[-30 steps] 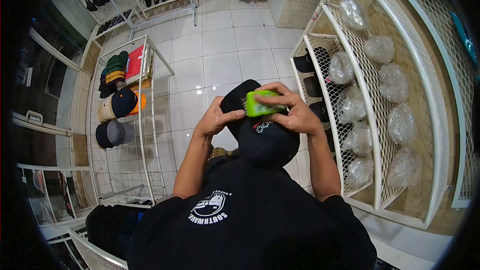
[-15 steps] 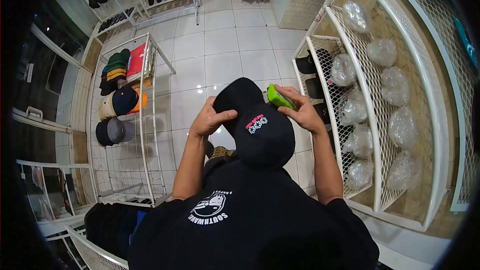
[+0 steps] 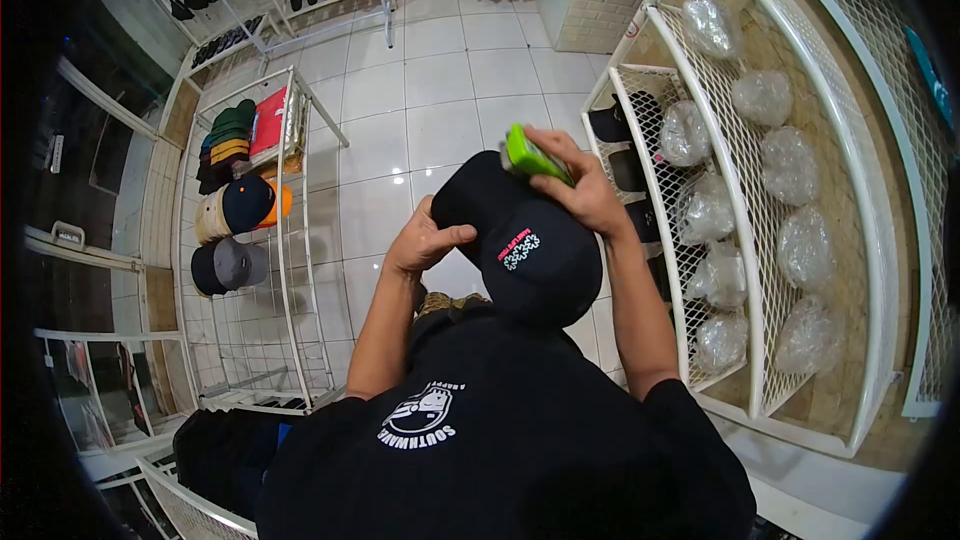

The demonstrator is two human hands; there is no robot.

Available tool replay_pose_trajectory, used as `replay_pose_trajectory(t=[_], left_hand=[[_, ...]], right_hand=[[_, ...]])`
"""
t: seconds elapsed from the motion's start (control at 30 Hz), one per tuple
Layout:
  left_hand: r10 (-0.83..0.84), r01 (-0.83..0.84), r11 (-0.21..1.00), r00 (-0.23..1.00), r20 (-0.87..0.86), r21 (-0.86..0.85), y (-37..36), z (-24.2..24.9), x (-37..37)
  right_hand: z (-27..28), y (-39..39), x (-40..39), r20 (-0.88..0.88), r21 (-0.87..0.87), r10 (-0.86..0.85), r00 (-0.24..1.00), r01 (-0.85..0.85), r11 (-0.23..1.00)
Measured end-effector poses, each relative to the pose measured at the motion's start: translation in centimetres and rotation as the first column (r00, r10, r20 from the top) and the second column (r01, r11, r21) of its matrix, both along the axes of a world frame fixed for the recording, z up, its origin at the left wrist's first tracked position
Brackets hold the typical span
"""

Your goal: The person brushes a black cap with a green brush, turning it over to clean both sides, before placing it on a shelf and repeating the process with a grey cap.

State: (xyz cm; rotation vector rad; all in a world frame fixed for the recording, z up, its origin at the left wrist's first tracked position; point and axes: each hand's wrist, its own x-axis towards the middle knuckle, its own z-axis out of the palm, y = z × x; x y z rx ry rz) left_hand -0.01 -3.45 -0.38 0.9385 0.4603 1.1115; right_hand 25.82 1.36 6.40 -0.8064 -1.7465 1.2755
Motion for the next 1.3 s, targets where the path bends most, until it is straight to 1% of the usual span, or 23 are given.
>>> replay_pose_trajectory(t=[0.03,0.1,0.17,0.23,0.3,0.33,0.37,0.43,0.5,0.57,0.63,0.7,0.77,0.83,0.87,0.9,0.93,0.97,1.03,1.1,1.17,1.23,1.3], left_hand=[[0.003,-0.003,1.0,1.0,0.007,0.004,-0.1,0.3,0.0],[0.006,-0.006,1.0,1.0,0.01,0.019,0.0,1.4,-0.4],[0.069,-0.072,0.997,0.995,0.074,0.038,-0.3,2.4,-1.0],[0.046,-0.047,0.998,0.999,0.019,0.039,0.0,1.5,-1.6],[0.028,-0.032,0.999,0.992,-0.124,-0.032,-0.2,0.7,-0.9],[-0.011,0.005,0.999,0.992,-0.129,-0.048,-0.1,0.1,-0.2],[-0.015,0.008,0.999,0.991,-0.131,-0.05,-0.1,-0.5,0.0],[0.109,-0.119,0.991,0.983,-0.145,-0.062,0.2,-0.3,0.1],[0.08,-0.085,0.996,0.988,-0.132,-0.038,0.1,0.6,-0.7],[0.033,-0.035,0.998,0.999,-0.043,-0.061,0.1,1.2,-0.8],[0.046,-0.047,0.995,0.999,-0.014,-0.093,0.0,0.9,0.2],[-0.028,0.024,0.997,0.998,-0.05,-0.072,0.0,0.6,1.3],[-0.023,0.021,0.997,0.999,-0.023,-0.078,0.1,1.4,1.0],[0.078,-0.082,0.995,0.995,-0.062,-0.06,0.1,2.3,-0.4],[0.106,-0.11,0.992,0.993,-0.053,-0.059,0.1,2.1,-0.7],[0.12,-0.123,0.991,0.992,-0.05,-0.059,0.0,1.6,-0.8],[0.086,-0.089,0.994,0.995,-0.054,-0.064,0.0,0.9,-0.7],[0.043,-0.047,0.997,0.997,-0.059,-0.069,0.0,0.4,-0.5],[0.032,-0.037,0.995,0.998,-0.055,-0.091,-0.1,0.3,-0.1],[0.055,-0.057,0.994,0.998,-0.023,-0.088,0.1,0.4,-0.4],[0.153,-0.148,0.986,0.986,0.061,-0.08,0.1,0.8,-1.2],[0.13,-0.119,0.989,0.983,0.131,-0.089,0.3,0.3,-2.4],[0.105,-0.095,0.991,0.987,0.118,-0.091,-0.1,-0.3,-1.8]], right_hand=[[0.6,0.1,-0.6,-0.011,0.055,-0.017,1.0,0.017,0.998],[-0.2,0.0,-0.6,-0.078,0.036,0.006,0.997,-0.003,0.999],[-1.7,-1.1,0.9,-0.129,-0.144,0.019,0.991,-0.037,0.989],[-1.3,-1.1,0.7,-0.099,-0.104,0.048,0.994,-0.058,0.993],[0.2,-1.0,0.3,-0.008,0.045,-0.026,1.0,0.026,0.999],[1.6,-0.8,-0.7,0.045,0.109,-0.022,0.999,0.017,0.994],[1.5,-1.0,-0.8,0.043,0.107,-0.026,0.999,0.021,0.994],[1.6,-1.1,-1.2,-0.003,0.062,0.023,1.0,-0.023,0.998],[-0.7,-1.5,0.7,0.05,0.071,0.022,0.999,-0.026,0.997],[-2.2,-1.7,2.0,0.022,-0.084,0.07,0.997,-0.068,0.994],[-0.4,-1.8,0.4,0.048,-0.057,0.048,0.998,-0.046,0.997],[2.0,-2.1,-2.1,0.129,0.173,0.021,0.991,-0.043,0.984],[2.9,-2.0,-2.0,0.174,0.204,0.067,0.983,-0.102,0.974],[2.7,-2.6,-0.2,0.194,0.04,0.148,0.97,-0.159,0.987],[1.5,-2.6,1.0,0.225,0.031,0.177,0.958,-0.189,0.982],[0.9,-2.6,1.1,0.119,-0.081,0.244,0.963,-0.236,0.968],[0.2,-2.4,0.9,0.085,-0.051,0.195,0.977,-0.192,0.98],[-0.5,-2.2,0.7,0.047,-0.023,0.138,0.989,-0.137,0.99],[-1.0,-0.9,-1.7,-0.098,0.063,-0.085,0.992,0.091,0.994],[-0.8,-0.8,-1.6,-0.126,0.048,-0.08,0.989,0.087,0.995],[-0.9,-2.0,-0.2,0.032,0.032,0.02,0.999,-0.021,0.999],[-2.0,-2.8,0.6,-0.121,-0.125,0.157,0.98,-0.172,0.977],[-2.8,-2.1,0.2,-0.052,-0.039,0.067,0.996,-0.069,0.997]])
